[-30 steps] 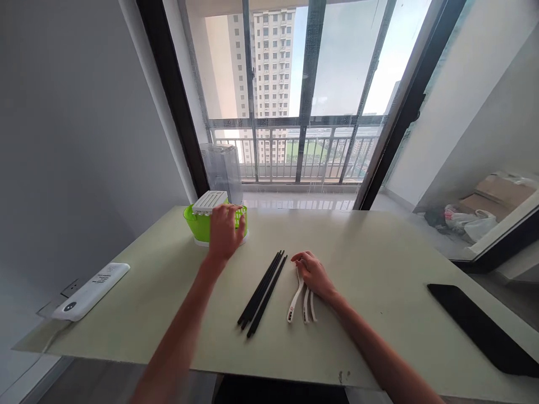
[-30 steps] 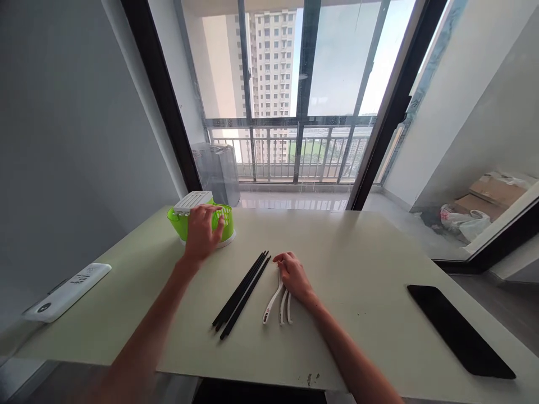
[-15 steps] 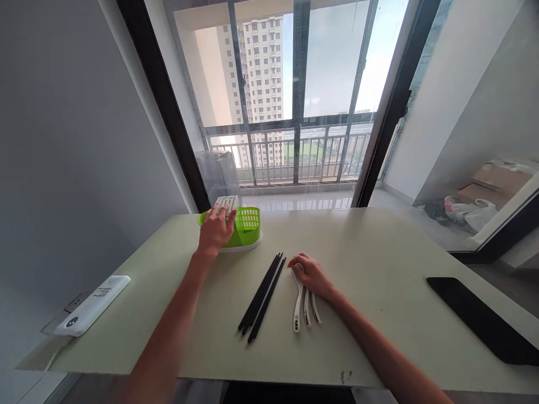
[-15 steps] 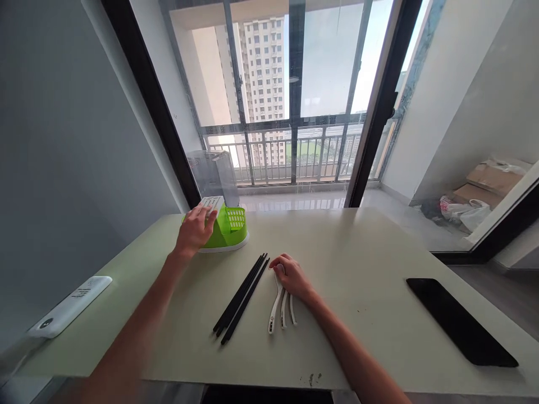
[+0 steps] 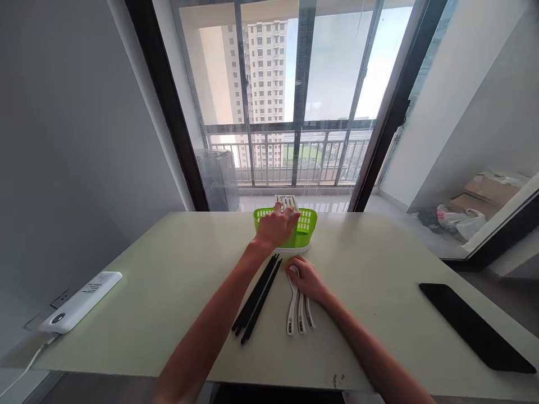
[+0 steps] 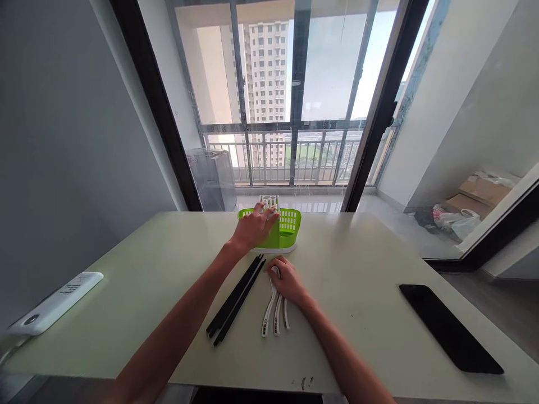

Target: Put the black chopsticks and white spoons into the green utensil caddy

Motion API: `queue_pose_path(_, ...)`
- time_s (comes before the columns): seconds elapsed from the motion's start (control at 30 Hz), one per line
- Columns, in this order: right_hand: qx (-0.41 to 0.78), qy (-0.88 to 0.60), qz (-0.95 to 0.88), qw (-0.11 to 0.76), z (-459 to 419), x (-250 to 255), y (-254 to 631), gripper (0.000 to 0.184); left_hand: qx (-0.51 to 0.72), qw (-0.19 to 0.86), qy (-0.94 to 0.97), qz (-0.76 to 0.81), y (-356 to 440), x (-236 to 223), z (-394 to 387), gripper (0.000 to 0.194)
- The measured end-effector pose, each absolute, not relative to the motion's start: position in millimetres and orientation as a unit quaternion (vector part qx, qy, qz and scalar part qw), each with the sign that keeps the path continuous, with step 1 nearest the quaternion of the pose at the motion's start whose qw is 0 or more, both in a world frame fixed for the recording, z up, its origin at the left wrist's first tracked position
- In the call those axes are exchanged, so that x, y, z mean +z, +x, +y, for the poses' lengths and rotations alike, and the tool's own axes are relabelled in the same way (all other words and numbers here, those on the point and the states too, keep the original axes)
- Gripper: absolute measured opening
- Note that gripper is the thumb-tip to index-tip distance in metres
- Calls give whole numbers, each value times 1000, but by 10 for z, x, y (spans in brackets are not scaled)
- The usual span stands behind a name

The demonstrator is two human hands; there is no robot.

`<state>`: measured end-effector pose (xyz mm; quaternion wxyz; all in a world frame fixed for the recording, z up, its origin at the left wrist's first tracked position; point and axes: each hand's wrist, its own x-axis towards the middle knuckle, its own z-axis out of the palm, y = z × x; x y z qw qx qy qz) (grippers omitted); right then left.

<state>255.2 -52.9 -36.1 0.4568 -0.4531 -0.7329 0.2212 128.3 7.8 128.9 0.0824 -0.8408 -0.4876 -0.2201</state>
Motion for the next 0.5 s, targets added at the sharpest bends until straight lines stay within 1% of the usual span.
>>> queue_pose_path(0.1, 219, -455, -734, 455, -536, -343, 2554, 14, -213, 67, -854, -470, 1354, 1295, 8, 56)
queue_pose_path(0.2, 221, -452, -736, 454, -544, -322, 2555, 14, -247, 56, -857, -448, 1305, 1289, -21, 52)
queue_pose_path(0.37, 219, -454, -731, 459, -554, -301, 2568, 13, -436, 56, -806, -396, 927, 1157, 104, 40)
queue_pose_path(0.43, 219, -457, -728, 461, -565, -287, 2578, 13, -504, 19, -762, -406, 703, 1040, 204, 36)
queue_pose_path(0.5, 221, -461, -726, 461, -583, -264, 2587, 13, -541, -45, -710, -448, 462, 889, 305, 35)
